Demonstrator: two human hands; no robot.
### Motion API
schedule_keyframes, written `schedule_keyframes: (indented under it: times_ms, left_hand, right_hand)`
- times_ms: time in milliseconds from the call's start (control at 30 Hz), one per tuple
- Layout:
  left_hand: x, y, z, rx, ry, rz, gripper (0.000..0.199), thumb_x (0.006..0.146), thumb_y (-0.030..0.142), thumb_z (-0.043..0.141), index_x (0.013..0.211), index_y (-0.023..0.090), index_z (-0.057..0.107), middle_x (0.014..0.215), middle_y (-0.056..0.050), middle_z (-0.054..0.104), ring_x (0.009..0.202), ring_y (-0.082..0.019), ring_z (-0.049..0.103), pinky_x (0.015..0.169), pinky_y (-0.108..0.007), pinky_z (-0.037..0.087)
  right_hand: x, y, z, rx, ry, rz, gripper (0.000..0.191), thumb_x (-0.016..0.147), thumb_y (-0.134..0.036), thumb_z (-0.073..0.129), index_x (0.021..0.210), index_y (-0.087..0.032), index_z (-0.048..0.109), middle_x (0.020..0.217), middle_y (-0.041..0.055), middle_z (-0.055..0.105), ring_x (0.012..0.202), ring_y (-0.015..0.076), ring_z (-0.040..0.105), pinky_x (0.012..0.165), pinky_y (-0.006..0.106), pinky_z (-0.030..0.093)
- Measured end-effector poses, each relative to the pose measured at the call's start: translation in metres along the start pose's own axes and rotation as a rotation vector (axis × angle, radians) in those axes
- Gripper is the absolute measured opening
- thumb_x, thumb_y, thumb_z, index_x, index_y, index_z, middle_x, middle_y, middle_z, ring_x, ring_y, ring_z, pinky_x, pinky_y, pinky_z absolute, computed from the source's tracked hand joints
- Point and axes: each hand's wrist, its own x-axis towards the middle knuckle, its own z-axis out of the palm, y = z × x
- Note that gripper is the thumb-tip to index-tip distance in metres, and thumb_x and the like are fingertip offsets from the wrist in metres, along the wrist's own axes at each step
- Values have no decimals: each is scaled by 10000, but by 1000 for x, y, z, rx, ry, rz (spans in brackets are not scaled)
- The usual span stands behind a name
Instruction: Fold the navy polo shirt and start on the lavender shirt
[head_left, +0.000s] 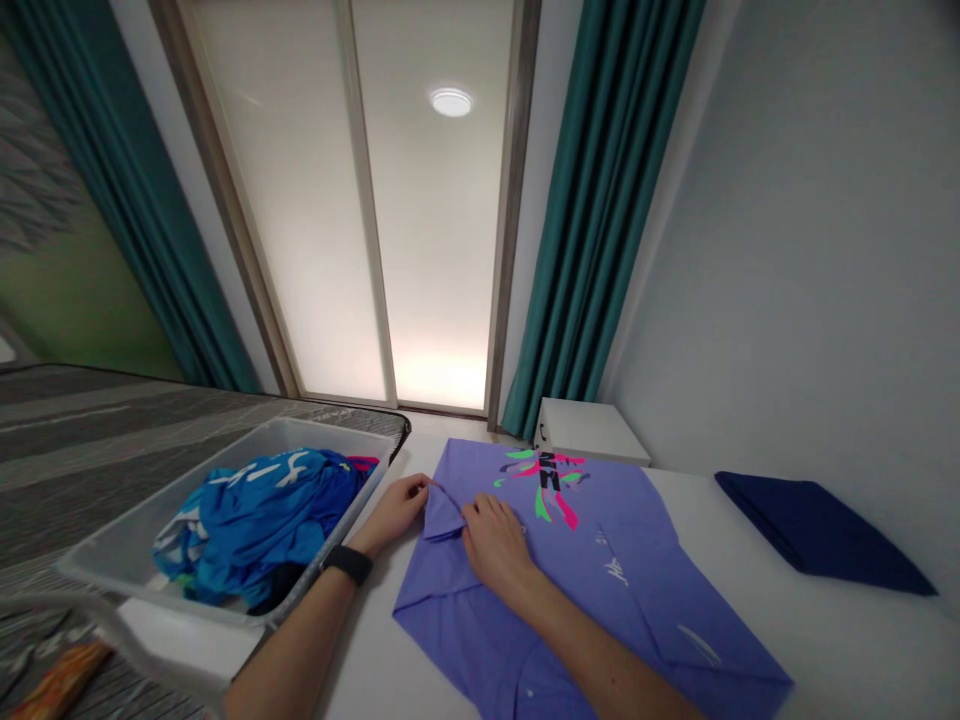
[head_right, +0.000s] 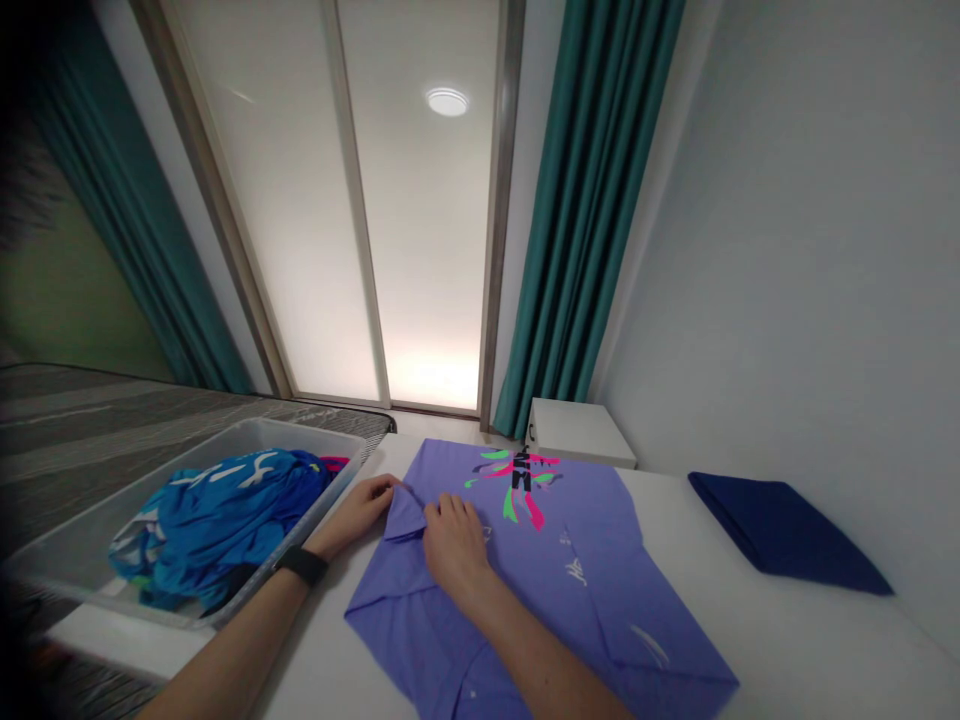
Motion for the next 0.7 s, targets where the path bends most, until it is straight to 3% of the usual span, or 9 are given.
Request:
schedule_keyframes:
  times_ms: [167, 300, 400, 567, 700]
  left_hand:
    - [1, 1, 0, -55, -16, 30, 334, 838, 452, 500, 796, 157, 650, 789, -51, 700, 747, -200, 632, 698, -281, 470]
    - [2, -1, 6, 79, 55, 36, 317, 864, 417, 482, 892, 158, 661, 712, -30, 675, 675, -194, 615, 628, -275, 433]
    - [3, -3, 11, 209, 117, 17, 280, 857, 380, 507, 959, 170, 661, 629, 6, 624, 603, -179, 582, 581, -261, 382]
    - [5, -8, 18, 408, 133, -19, 188, 873, 292, 519, 964, 196, 652, 667, 9, 639, 641, -164, 599, 604, -247, 338]
    - [6, -10, 18, 371, 147, 12, 215, 895, 325, 494, 969, 194, 647, 668, 1, 638, 633, -174, 592, 596, -257, 346]
  right_hand:
    - [13, 6, -2, 217, -93, 211, 271, 1005, -253, 308, 1094, -207, 561, 973, 67, 700, 914, 209, 656, 758, 293, 434]
    - [16, 15, -6, 186, -162, 312, 365, 986, -296, 372, 1328, -211, 467, 1062, 114, 706, 973, 253, 673, 769, 337, 463]
    - [13, 19, -7, 96, -226, 326, 477, 961, -312, 422, 1417, -171, 405, 1083, 166, 697, 998, 288, 670, 799, 385, 479]
    - [10, 20, -11, 29, -269, 292, 470, 956, -302, 420, 1401, -153, 449, 1096, 184, 695, 1001, 297, 670, 810, 398, 492]
    - [6, 19, -17, 25, -273, 287, 569, 946, -306, 437, 1479, -134, 339, 1077, 196, 700, 984, 314, 675, 796, 410, 498]
